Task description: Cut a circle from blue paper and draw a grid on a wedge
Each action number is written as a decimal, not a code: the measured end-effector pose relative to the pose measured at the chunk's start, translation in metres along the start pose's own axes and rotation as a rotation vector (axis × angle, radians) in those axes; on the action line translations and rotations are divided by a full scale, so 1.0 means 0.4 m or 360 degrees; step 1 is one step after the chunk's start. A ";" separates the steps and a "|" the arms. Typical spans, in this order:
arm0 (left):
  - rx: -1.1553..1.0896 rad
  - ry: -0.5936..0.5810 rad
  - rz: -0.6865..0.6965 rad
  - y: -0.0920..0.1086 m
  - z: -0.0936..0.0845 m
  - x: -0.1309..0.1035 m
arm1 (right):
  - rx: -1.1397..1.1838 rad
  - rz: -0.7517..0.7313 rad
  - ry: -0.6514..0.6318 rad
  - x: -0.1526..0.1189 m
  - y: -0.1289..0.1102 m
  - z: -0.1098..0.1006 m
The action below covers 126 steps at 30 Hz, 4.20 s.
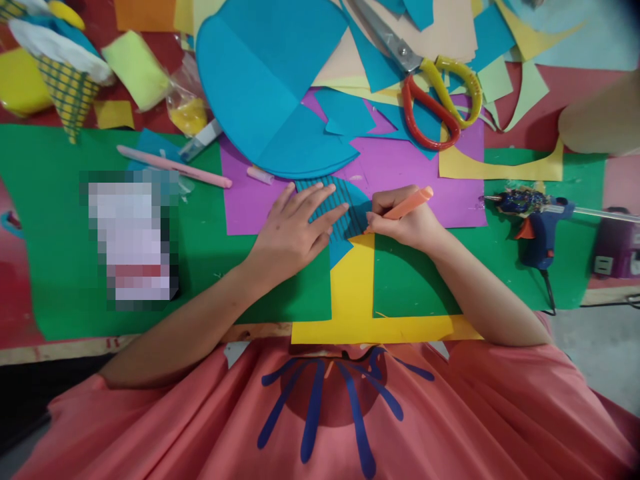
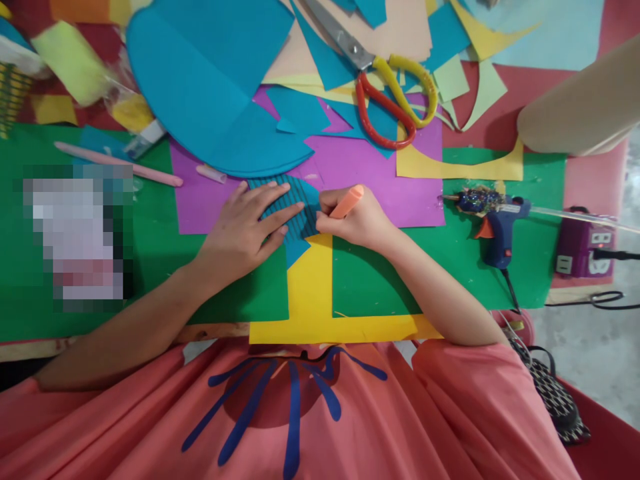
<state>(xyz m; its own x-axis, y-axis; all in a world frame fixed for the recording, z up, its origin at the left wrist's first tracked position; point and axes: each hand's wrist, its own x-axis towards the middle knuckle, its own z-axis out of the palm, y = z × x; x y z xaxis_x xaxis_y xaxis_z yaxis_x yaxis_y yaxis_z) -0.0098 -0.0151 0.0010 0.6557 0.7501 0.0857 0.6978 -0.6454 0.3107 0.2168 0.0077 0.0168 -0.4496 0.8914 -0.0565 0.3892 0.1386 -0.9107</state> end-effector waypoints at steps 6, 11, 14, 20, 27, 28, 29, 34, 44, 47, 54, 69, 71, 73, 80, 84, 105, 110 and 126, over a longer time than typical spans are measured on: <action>-0.0046 0.0001 0.0012 0.002 -0.003 0.002 | 0.0335 0.0158 0.0253 0.008 0.002 -0.006; -0.0036 -0.0008 0.0158 0.009 -0.010 0.003 | 0.0445 0.0194 0.0551 0.009 0.003 0.000; -0.0026 -0.0001 0.0240 0.009 -0.014 0.003 | 0.0395 0.0136 0.0517 0.005 -0.001 0.003; -0.0107 -0.0017 0.0390 0.003 -0.013 0.005 | 0.0238 0.0105 0.0399 0.002 0.001 0.004; -0.0163 -0.0055 0.0365 0.005 -0.013 0.005 | 0.0169 0.0080 0.0401 0.002 0.000 0.004; -0.0167 -0.0049 0.0371 0.005 -0.013 0.005 | 0.0169 0.0075 0.0404 0.003 0.000 0.004; -0.0167 -0.0039 0.0377 0.005 -0.013 0.005 | 0.0168 0.0074 0.0406 0.003 0.000 0.004; -0.0177 -0.0075 0.0347 0.005 -0.014 0.005 | 0.0133 0.0103 0.0393 0.004 0.001 0.004; -0.0116 -0.0028 0.0375 0.003 -0.010 0.005 | 0.0073 0.0099 0.0388 0.005 0.002 0.005; -0.0122 -0.0064 0.0357 0.003 -0.011 0.005 | 0.0039 0.0112 0.0383 0.005 0.003 0.006; -0.0197 -0.0081 0.0335 0.004 -0.012 0.005 | 0.0018 0.0120 0.0347 0.004 0.002 0.005; -0.0060 -0.0012 0.0215 0.004 -0.012 0.002 | 0.0296 0.0147 0.0437 0.005 0.000 0.003; -0.0071 -0.0020 0.0190 0.005 -0.011 0.001 | 0.0190 0.0142 0.0402 0.004 0.002 0.004; -0.0077 -0.0027 0.0191 0.005 -0.010 0.001 | 0.0125 0.0112 0.0379 0.004 0.004 0.004; -0.0091 -0.0011 0.0184 0.004 -0.009 0.001 | 0.0052 0.0083 0.0355 0.004 0.008 0.004; -0.0056 0.0018 0.0228 0.003 -0.008 0.001 | -0.0007 0.0043 0.0331 0.003 0.013 0.004; -0.0045 -0.0028 0.0127 0.004 -0.009 0.002 | 0.0279 0.0066 0.0411 0.004 0.005 0.001; -0.0084 -0.0048 0.0020 0.002 -0.009 0.004 | 0.0137 0.0069 0.0361 0.002 0.008 0.005; -0.0146 -0.0048 0.0044 0.001 -0.008 0.008 | 0.0039 0.0043 0.0264 0.002 0.014 0.006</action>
<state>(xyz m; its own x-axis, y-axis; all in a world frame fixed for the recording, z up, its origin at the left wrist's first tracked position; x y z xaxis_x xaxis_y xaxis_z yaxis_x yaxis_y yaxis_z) -0.0084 -0.0126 0.0046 0.6838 0.7265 0.0673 0.6507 -0.6490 0.3943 0.2167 0.0082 0.0109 -0.2995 0.9540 -0.0146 0.3789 0.1049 -0.9195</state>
